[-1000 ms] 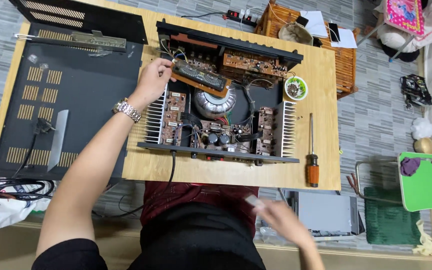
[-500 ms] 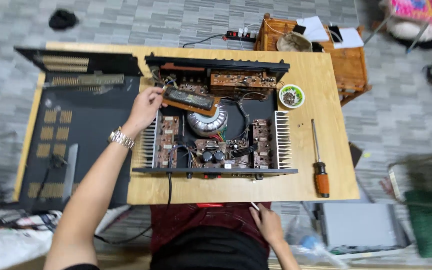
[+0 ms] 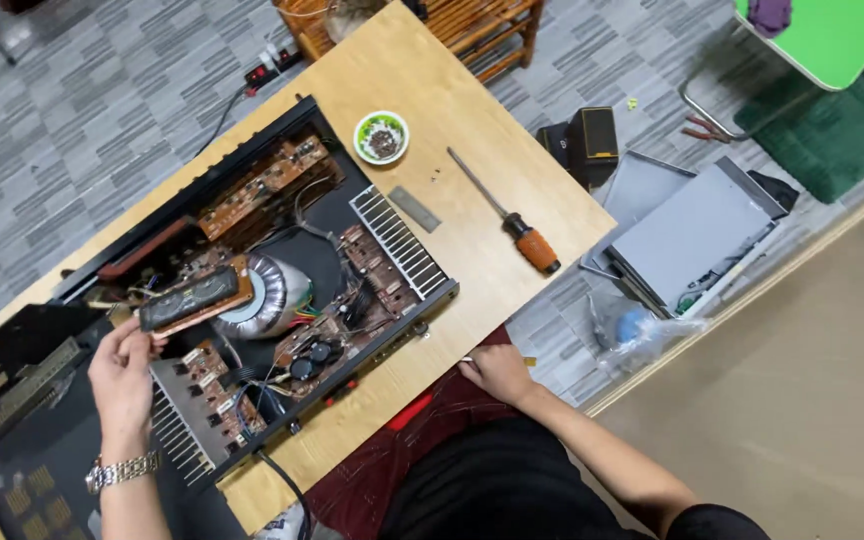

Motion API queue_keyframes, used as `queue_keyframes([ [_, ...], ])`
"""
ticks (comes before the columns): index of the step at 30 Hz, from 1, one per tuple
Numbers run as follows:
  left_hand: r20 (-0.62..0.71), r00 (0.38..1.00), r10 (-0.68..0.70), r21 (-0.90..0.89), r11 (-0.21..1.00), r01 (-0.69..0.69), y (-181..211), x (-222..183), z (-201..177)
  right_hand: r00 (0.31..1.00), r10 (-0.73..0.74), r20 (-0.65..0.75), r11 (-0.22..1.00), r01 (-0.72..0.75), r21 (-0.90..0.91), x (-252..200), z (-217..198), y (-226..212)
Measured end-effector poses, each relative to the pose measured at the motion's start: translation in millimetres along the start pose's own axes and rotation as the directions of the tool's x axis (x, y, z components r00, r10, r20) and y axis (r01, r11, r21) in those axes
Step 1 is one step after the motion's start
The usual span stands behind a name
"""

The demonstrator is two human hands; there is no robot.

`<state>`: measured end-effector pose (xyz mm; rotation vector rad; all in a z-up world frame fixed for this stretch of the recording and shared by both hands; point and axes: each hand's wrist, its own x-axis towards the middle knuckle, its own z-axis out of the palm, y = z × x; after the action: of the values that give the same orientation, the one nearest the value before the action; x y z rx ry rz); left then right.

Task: Repairing and cleaning the internal components of an audio amplifier using a brush and screwdriver

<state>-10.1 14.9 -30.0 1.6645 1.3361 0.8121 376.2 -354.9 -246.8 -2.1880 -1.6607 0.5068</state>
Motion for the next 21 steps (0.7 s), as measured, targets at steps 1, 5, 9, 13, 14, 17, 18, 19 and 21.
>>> queue_keyframes([
  [1, 0.007, 1.0, 0.002, -0.002, 1.0, -0.002, 0.6, 1.0, 0.9, 1.0, 0.007, -0.002, 1.0, -0.007, -0.001, 0.1, -5.6, -2.6],
  [5, 0.003, 1.0, 0.005, 0.0, 1.0, -0.005, -9.0, 2.0, -2.2, 0.998, -0.059, 0.007, 0.998, 0.059, 0.036, -4.1, -28.6, -16.0],
  [9, 0.004, 1.0, -0.018, 0.013, 1.0, 0.018, 7.5, -6.2, -0.2, 0.954, -0.267, 0.135, 0.961, 0.252, 0.117, -12.3, -43.0, -30.3],
  [13, 0.007, 0.999, 0.048, -0.046, 0.998, -0.048, -17.6, 2.5, -3.1, 0.878, -0.352, 0.323, 0.933, 0.3, 0.201, -17.6, -88.1, -93.1],
  [14, 0.007, 1.0, 0.027, -0.028, 0.999, -0.027, -7.8, -2.8, -2.3, 0.836, -0.391, 0.384, 0.92, 0.343, 0.19, -21.4, -93.7, -109.1],
  [17, 0.006, 0.999, 0.043, -0.051, 0.998, -0.042, -20.8, 3.4, -2.0, 0.735, -0.467, 0.491, 0.883, 0.358, 0.304, -23.4, -145.8, -153.2],
  [18, 0.003, 0.997, 0.074, -0.08, 0.994, -0.074, -32.9, 7.6, -3.3, 0.674, -0.519, 0.526, 0.846, 0.315, 0.431, -23.8, -167.8, -168.9],
  [19, 0.003, 0.997, 0.073, -0.09, 0.993, -0.072, -29.8, 7.2, -2.5, 0.674, -0.512, 0.532, 0.851, 0.313, 0.423, -17.8, -191.9, -171.7],
  [21, 0.009, 0.997, 0.073, -0.065, 0.995, -0.072, -25.6, 2.6, -3.2, 0.773, -0.582, 0.253, 0.728, 0.356, 0.586, -7.8, -238.7, -180.3],
])
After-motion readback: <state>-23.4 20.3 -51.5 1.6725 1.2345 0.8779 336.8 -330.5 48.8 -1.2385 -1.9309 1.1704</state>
